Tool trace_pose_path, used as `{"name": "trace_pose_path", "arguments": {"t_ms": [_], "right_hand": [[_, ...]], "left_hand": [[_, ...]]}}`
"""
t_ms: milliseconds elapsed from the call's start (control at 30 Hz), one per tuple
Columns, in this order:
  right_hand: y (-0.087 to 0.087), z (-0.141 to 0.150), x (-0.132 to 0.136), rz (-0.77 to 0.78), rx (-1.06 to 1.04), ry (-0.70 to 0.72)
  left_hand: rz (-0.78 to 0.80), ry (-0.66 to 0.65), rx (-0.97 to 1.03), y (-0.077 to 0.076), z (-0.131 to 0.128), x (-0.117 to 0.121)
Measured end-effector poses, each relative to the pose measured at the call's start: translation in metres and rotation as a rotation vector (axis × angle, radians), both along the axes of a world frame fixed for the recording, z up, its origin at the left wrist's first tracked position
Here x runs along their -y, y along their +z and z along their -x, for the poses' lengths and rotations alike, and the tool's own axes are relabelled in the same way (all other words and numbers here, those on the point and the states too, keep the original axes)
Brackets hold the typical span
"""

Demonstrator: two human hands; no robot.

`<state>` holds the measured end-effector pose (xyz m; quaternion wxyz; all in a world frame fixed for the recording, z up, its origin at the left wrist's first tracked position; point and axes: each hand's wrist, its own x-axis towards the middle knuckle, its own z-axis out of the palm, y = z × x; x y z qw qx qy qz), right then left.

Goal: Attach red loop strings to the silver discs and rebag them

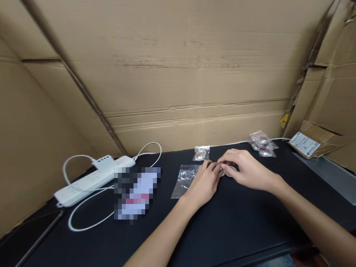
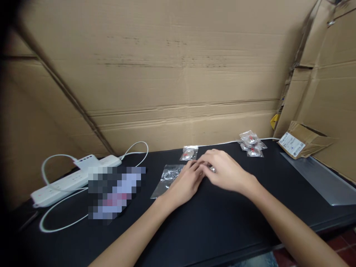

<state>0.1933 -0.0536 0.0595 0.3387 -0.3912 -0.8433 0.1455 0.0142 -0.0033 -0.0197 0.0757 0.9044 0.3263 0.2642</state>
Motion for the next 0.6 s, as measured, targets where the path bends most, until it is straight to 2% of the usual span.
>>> {"name": "trace_pose_path", "arguments": {"t_ms": [100,233,333,467,600], "right_hand": [[-0.027,-0.023,-0.038,0.028,0.258,-0.053],[-0.056,-0.039,-0.051,0.094,0.316,-0.095],[-0.061,-0.039,-0.048,0.138,0.242,-0.109],[-0.062,-0.035,-0.049,0.225,-0.005,-0.128],[-0.068,-0.030,-0.052,0.331,-0.154,-0.084]], "left_hand": [[-0.044,0.010,-0.049,-0.001,-0.002,0.000],[-0.005,0.071,0.038,-0.003,-0.003,-0.002],[0.077,0.126,0.150,-0.001,-0.003,-0.003],[0.194,0.168,0.300,0.006,-0.003,-0.002],[0.311,0.233,0.400,0.013,-0.001,-0.002]]}}
